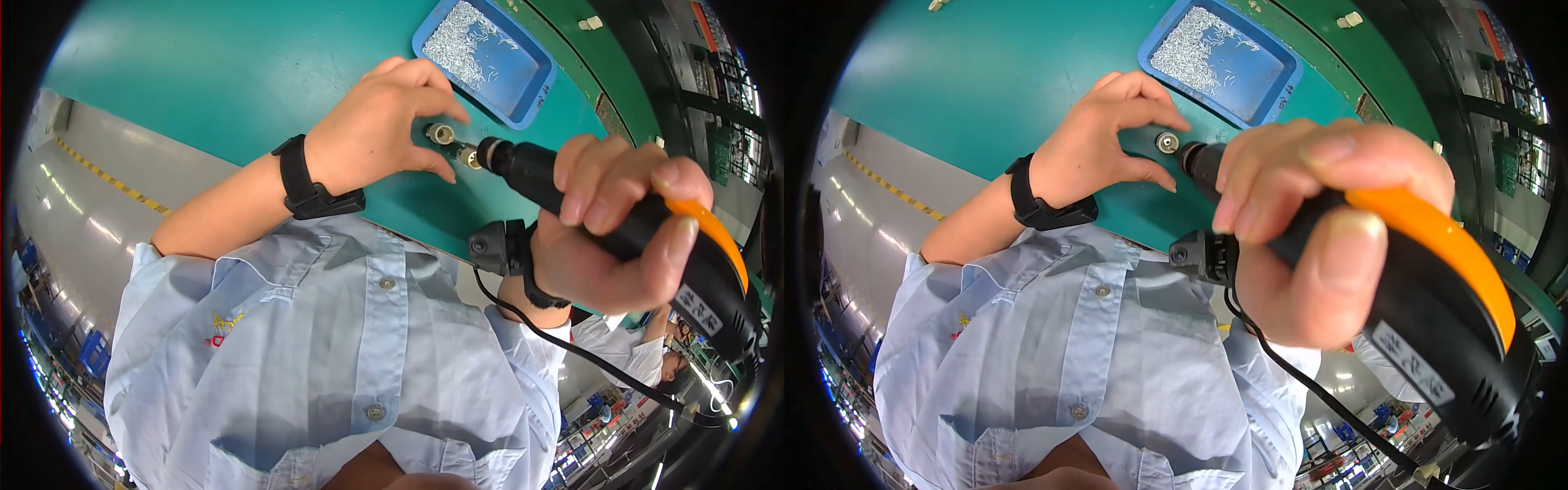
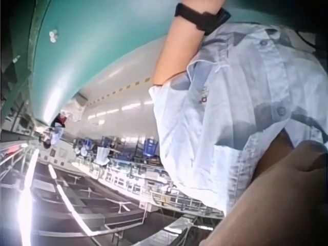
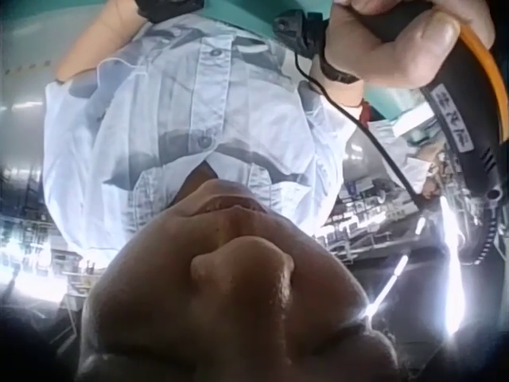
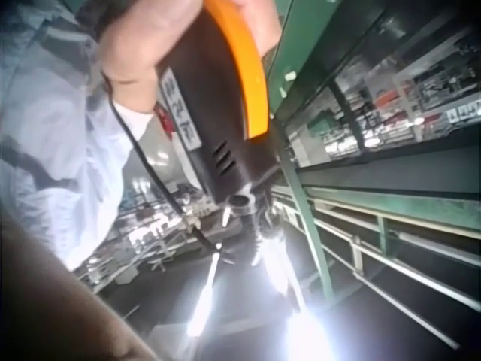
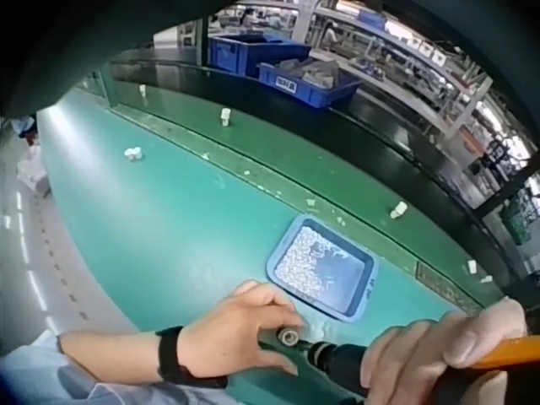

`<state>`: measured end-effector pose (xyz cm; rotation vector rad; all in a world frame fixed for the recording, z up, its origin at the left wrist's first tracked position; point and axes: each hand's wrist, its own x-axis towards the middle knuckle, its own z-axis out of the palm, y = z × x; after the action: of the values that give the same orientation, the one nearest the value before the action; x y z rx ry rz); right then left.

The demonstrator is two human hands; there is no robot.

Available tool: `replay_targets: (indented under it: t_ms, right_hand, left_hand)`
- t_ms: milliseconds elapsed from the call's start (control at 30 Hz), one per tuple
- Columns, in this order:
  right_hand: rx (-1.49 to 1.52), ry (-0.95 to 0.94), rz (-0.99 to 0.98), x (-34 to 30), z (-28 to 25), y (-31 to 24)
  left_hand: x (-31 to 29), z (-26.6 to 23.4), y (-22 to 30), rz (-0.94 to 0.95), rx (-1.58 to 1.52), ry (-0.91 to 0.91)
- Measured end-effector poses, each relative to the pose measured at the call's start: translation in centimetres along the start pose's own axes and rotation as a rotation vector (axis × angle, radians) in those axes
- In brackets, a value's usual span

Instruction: The worker is using an electric screwdriver to assemble small metal components on a production line workbench.

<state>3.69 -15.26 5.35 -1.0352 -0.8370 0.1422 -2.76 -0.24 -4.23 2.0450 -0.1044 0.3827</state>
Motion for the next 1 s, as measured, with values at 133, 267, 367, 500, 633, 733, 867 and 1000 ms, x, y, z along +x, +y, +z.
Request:
replay_targets:
  t_ms: [133, 267, 367, 500, 633, 733, 867, 1000]
  right_hand:
    - [-0.073, 0.089, 0.046, -0.2, 0.3, 0.9]
    - [-0.157, 0.125, 0.074, -0.4, 0.4, 1.7]
    - [-0.142, 0.113, 0.083, -0.5, 0.4, 2.0]
    - [-0.157, 0.114, 0.087, -0.6, 0.3, 2.2]
    - [-0.174, 0.097, 0.101, -0.6, 0.3, 2.6]
    - [-0.169, 0.043, 0.107, -0.4, 0.4, 2.6]
    - [-0.192, 0.057, 0.094, -0.4, 1.1, 2.8]
    - [-0.249, 0.064, 0.094, 0.0, 1.2, 2.8]
  left_hand:
    - [0.1, 0.1, -0.9, -0.108, 0.041, -0.17]
    - [0.0, 0.3, -0.9, -0.135, -0.016, -0.154]
    - [0.0, 0.3, -0.9, -0.124, -0.008, -0.151]
    - [-0.1, 0.4, -1.0, -0.13, 0.001, -0.158]
    - [-0.2, 0.5, -1.0, -0.137, -0.01, -0.17]
    - [-0.2, 0.3, -0.9, -0.149, 0.001, -0.183]
    - [-0.3, 0.2, -0.8, -0.165, 0.004, -0.181]
    - [-0.1, 0.2, -0.7, -0.151, 0.025, -0.183]
